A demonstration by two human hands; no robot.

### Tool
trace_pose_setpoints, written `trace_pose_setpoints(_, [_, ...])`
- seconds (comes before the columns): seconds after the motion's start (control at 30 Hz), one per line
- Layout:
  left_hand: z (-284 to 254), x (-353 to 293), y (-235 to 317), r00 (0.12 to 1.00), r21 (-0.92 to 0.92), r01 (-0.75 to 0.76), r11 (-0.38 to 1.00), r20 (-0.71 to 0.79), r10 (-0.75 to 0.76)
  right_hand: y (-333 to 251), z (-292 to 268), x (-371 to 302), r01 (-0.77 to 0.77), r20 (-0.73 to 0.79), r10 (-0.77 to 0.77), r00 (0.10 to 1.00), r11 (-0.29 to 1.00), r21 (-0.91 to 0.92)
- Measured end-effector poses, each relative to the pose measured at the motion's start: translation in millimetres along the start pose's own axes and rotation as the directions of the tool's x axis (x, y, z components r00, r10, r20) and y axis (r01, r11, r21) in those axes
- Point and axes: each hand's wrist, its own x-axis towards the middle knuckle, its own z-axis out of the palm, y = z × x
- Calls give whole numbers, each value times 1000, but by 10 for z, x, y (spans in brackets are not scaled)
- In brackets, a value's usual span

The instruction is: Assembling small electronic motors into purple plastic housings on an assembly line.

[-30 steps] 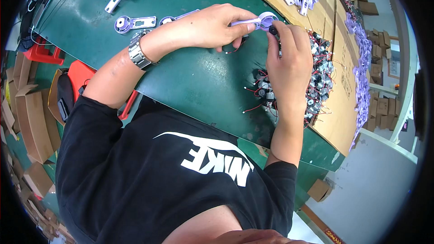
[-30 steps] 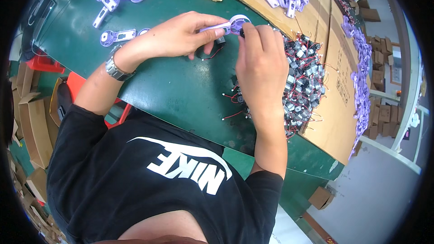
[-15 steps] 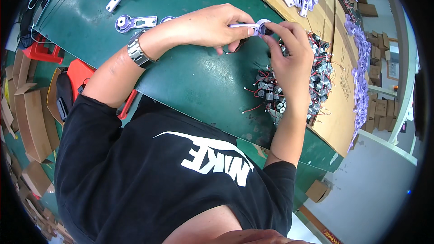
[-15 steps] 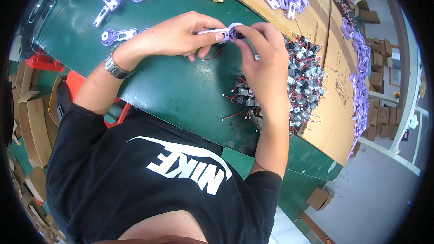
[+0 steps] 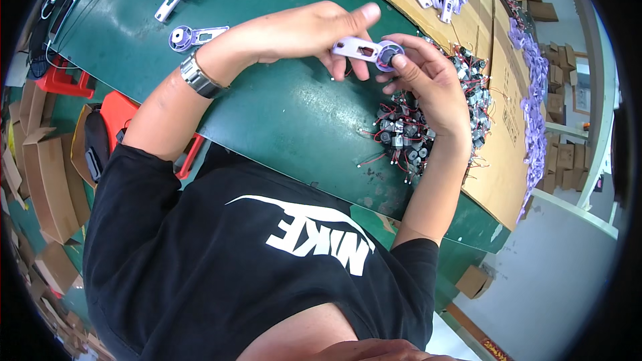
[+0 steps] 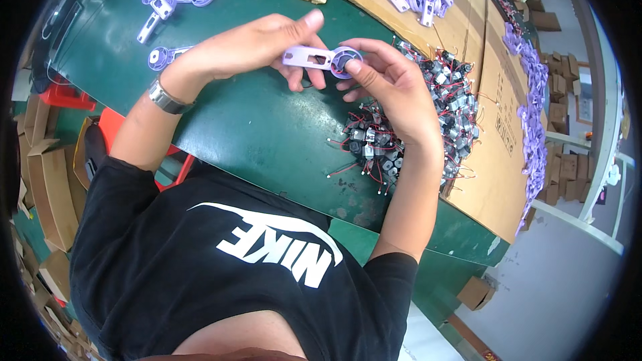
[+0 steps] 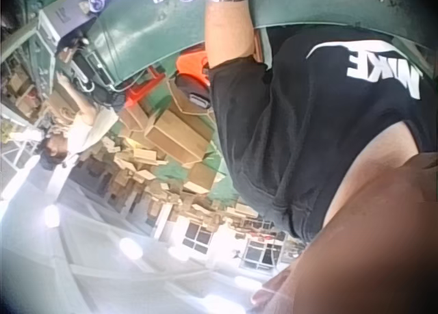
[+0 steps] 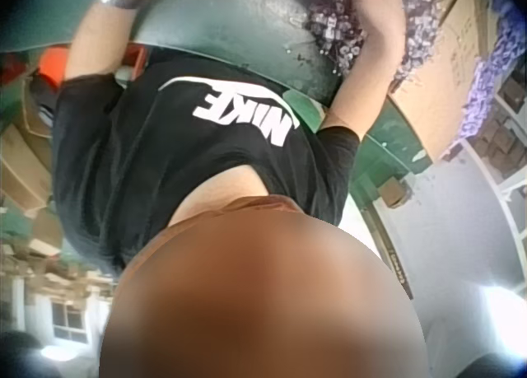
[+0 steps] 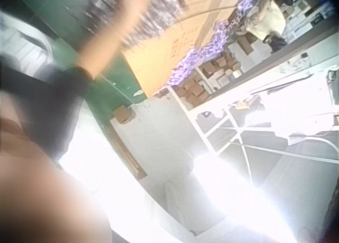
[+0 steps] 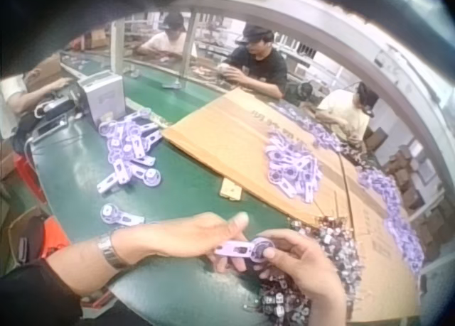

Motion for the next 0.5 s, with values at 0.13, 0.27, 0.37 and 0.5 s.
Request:
trace_pose_setpoints(0.13, [-91, -37, 87, 998, -266, 48, 963, -28, -58, -29, -34, -3, -20, -16, 23, 1000, 987, 159])
trace_pose_setpoints(0.27, [-81, -15, -2, 998, -234, -66, 970, -12, 65, -4, -45, -5, -5, -30, 10, 999, 988, 157])
trace_pose_setpoints(0.37, [-60, 79, -78, 993, -6, -65, 998, -103, 64, -10, 16, -20, 30, -70, -23, 997, 994, 104])
trace_pose_setpoints(0.5, [-80, 82, -89, 988, 186, -27, 982, -145, 55, -39, 106, -38, 23, -118, -20, 993, 999, 29])
